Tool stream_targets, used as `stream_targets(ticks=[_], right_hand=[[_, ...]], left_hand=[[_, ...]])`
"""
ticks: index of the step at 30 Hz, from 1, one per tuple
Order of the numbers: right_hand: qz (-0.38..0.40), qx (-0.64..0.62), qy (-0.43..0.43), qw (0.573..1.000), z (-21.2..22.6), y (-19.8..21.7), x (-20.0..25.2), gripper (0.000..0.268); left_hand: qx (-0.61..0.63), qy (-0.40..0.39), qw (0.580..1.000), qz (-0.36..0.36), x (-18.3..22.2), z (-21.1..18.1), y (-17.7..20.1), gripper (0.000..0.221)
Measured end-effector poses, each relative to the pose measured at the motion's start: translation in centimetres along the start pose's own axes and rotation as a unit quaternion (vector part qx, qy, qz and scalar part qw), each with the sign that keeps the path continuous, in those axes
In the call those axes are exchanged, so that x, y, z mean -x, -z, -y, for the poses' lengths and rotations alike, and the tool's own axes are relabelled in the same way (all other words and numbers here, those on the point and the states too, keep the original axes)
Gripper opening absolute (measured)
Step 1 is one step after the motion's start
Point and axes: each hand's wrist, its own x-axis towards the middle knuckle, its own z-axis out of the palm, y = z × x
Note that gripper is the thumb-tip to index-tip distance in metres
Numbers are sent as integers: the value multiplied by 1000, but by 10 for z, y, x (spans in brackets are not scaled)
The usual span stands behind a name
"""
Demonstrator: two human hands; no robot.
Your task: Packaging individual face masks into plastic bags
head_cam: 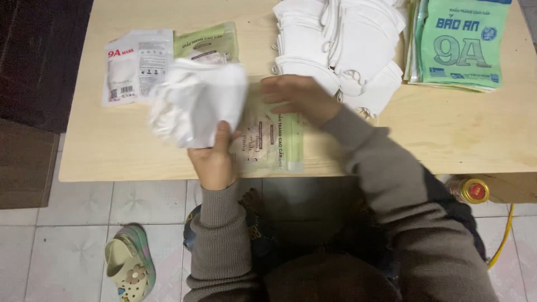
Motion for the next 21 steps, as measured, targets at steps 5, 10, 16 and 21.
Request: stream_targets(ticks=[5,10,16,21], right_hand=[[92,-24,50,994,-20,61,41,69],[141,148,-44,978,-19,82,90,58],[-24,168,-79,982,8,62,123,38],[-155,40,-34,987,-9,86,125,38]], left_hand=[[-115,54,958,257,3,70,20,40],[-113,135,851,495,13,102,10,57],[-207,33,840,500,26,42,-24,50],[-476,-138,823,279,-2,110,-1,68]])
